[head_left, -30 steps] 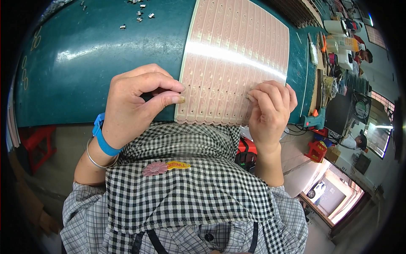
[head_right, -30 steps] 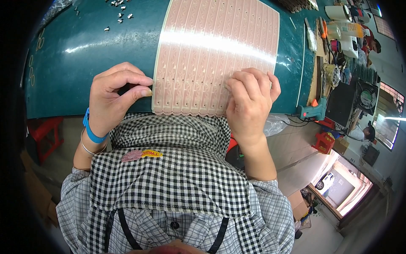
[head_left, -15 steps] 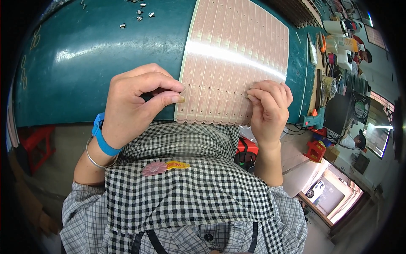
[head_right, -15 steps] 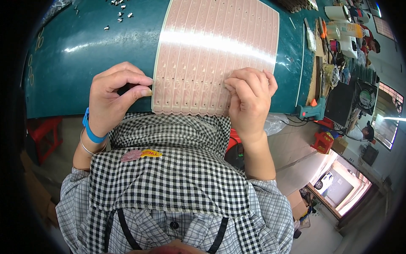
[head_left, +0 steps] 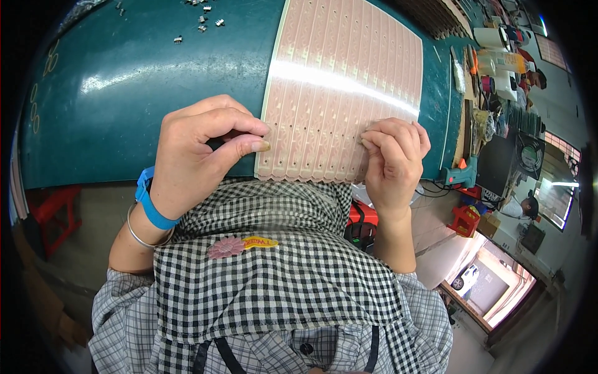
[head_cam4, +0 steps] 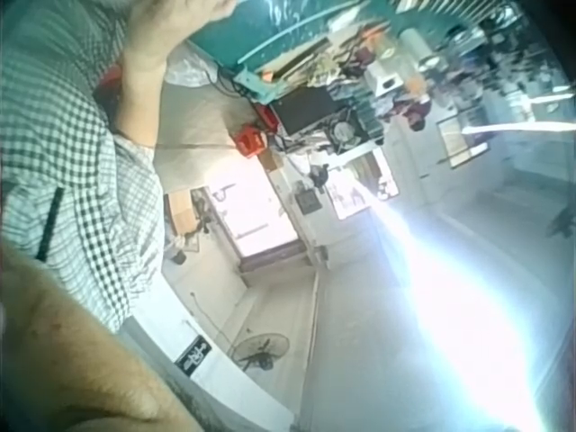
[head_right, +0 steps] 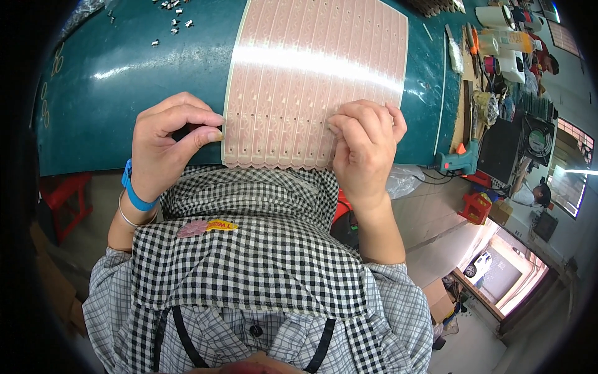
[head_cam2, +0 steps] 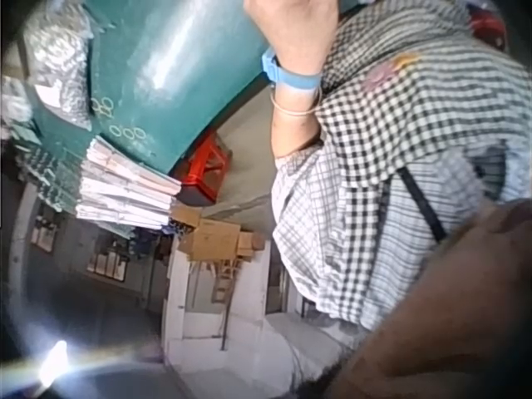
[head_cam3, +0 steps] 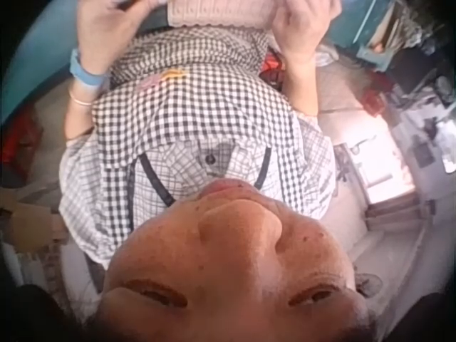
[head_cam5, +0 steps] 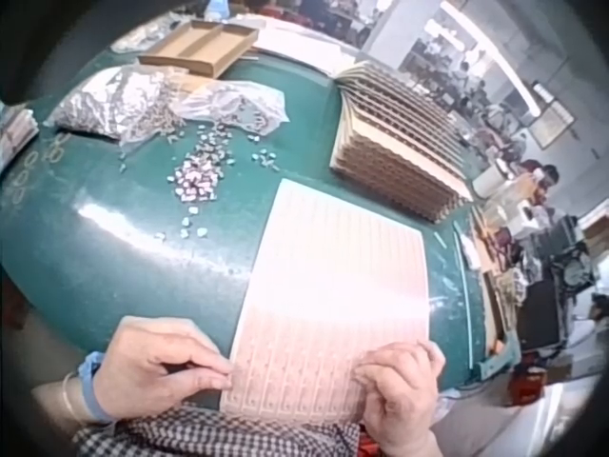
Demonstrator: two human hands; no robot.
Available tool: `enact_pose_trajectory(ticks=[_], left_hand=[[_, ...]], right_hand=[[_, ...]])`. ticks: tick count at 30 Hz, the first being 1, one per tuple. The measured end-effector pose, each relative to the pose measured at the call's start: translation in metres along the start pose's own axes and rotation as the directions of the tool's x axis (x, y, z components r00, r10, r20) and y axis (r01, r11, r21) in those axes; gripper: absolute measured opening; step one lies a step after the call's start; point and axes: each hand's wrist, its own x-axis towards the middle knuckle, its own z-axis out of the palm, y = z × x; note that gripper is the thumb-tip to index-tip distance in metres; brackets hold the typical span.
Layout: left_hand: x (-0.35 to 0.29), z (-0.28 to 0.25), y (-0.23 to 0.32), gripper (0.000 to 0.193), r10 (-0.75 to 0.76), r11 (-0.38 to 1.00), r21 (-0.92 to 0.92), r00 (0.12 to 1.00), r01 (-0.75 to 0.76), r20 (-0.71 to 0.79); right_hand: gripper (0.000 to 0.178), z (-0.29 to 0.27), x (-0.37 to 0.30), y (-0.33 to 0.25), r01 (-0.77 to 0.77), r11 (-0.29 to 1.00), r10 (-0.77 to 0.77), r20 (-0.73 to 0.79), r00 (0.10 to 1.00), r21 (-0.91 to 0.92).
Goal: The person assembles small metal components onto LED light strips by hand on a factory assembly line.
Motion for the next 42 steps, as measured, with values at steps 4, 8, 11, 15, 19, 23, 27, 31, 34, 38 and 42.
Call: enact_pose_trajectory(ticks=[4,8,11,15,19,23,27,31,34,38,42], left_hand=[[0.0003,0.0006,-0.0003,0.014,0.002,1.000,0.009,1.000,-0.002,0.000],[0.0000,0.0008,-0.0002,0.013,0.008,1.000,0.029,1.000,-0.008,0.001],[-0.0001,0.0012,-0.0004,0.014,0.011,1.000,0.024,1.000,-0.011,-0.003],[-0.0004,0.0022,-0.0006,0.014,0.021,0.999,0.025,1.000,-0.021,-0.006],[-0.0009,0.0028,-0.0013,0.014,0.029,0.999,0.038,1.000,-0.029,-0.009],[-0.0004,0.0040,-0.0012,0.015,0.043,0.998,0.043,0.999,-0.042,-0.008],[-0.0016,0.0047,-0.0032,0.015,0.053,0.997,0.052,0.999,-0.052,-0.014],[-0.0023,0.0051,-0.0042,0.014,0.068,0.996,0.060,0.998,-0.067,-0.018],[-0.0021,0.0055,-0.0034,0.014,0.078,0.996,0.051,0.997,-0.077,-0.022],[-0.0019,0.0061,-0.0045,0.014,0.075,0.996,0.039,0.997,-0.074,-0.018],[-0.0016,0.0064,-0.0051,0.015,0.094,0.995,0.046,0.995,-0.093,-0.022]], right_hand=[[0.020,0.0012,-0.0012,0.0004,-0.001,1.000,0.000,-0.017,1.000,-0.031],[0.020,0.0026,-0.0022,-0.0001,-0.008,1.000,0.007,-0.038,0.999,-0.027],[0.019,0.0022,-0.0027,0.0001,-0.014,0.999,0.013,-0.038,0.999,-0.031],[0.017,0.0005,-0.0009,-0.0027,-0.009,0.998,0.007,-0.029,1.000,-0.057],[0.018,0.0007,-0.0007,-0.0039,-0.018,0.998,0.015,-0.040,0.999,-0.067],[0.017,-0.0022,0.0022,-0.0045,0.006,0.997,-0.007,-0.021,1.000,-0.076],[0.016,-0.0042,0.0066,-0.0075,0.013,0.997,-0.011,0.024,1.000,-0.073],[0.016,-0.0012,0.0048,-0.0027,-0.008,1.000,0.008,0.006,1.000,-0.008],[0.015,-0.0006,0.0014,-0.0027,-0.049,0.999,0.049,0.021,0.999,0.021],[0.013,0.0032,-0.0030,-0.0011,-0.110,0.992,0.111,-0.009,0.994,0.065],[0.013,0.0020,-0.0010,0.0024,-0.111,0.990,0.111,0.015,0.994,0.084]])
